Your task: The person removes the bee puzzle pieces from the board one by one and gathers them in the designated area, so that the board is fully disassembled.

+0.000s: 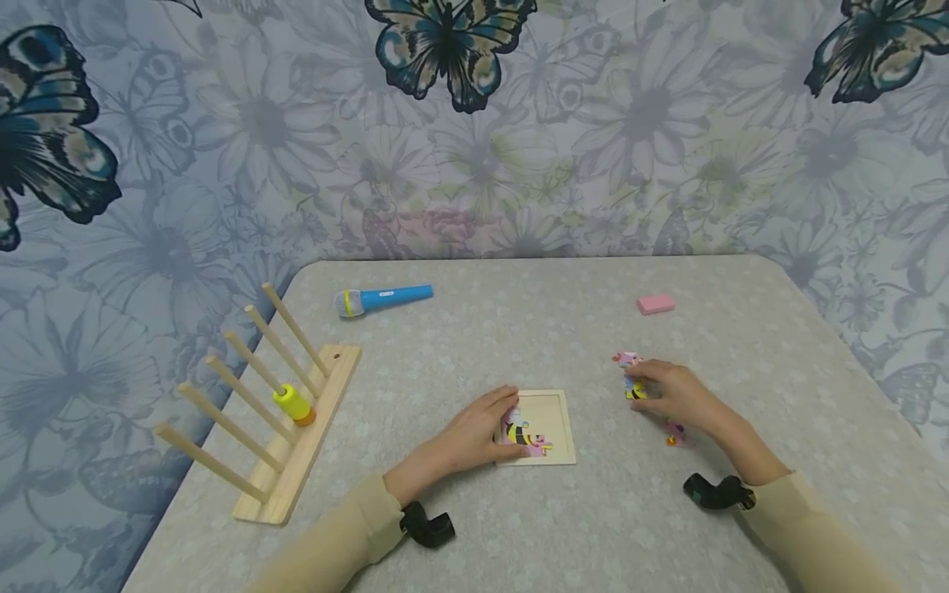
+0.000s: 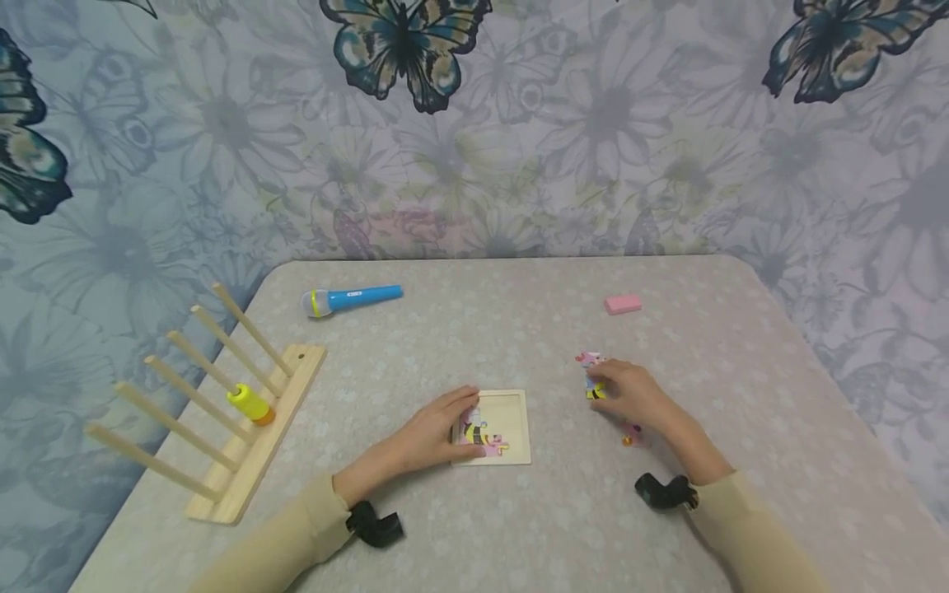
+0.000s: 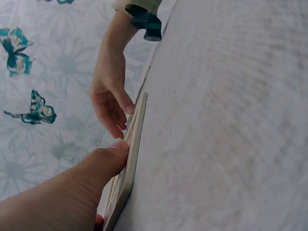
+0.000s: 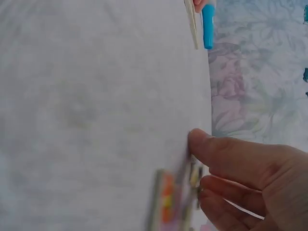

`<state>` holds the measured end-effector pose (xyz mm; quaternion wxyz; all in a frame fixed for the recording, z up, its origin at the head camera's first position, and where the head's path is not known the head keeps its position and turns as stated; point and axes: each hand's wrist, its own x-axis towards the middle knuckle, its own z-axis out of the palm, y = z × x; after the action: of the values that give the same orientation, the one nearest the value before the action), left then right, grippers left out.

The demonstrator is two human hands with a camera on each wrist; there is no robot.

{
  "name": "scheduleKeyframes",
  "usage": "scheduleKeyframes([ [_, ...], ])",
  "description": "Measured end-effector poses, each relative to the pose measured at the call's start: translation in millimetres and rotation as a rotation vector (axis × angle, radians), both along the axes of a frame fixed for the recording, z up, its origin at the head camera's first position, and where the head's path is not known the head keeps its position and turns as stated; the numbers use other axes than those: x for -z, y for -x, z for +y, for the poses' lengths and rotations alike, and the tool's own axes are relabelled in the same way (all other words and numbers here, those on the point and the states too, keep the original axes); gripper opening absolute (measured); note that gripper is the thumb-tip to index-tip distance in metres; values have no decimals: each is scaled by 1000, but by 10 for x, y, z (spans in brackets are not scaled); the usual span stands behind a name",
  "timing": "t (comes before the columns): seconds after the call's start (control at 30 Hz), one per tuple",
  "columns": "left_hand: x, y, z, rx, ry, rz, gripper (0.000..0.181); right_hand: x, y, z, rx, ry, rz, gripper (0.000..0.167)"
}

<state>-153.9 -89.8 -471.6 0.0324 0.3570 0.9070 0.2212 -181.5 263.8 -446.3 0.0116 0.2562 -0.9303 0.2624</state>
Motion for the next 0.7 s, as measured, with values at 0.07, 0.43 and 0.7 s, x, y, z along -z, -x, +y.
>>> scheduleKeyframes([
  [0.07, 7, -2, -10, 5, 8, 8, 85, -39, -19, -78, -16, 4, 24, 50],
  [0.43, 8, -6, -136, 36, -10, 34, 71, -24, -385, -1094, -237, 7, -16, 38],
  [0.7, 47, -32, -145, 47, -5, 52, 70, 40, -545, -1271, -249, -50, 66, 24],
])
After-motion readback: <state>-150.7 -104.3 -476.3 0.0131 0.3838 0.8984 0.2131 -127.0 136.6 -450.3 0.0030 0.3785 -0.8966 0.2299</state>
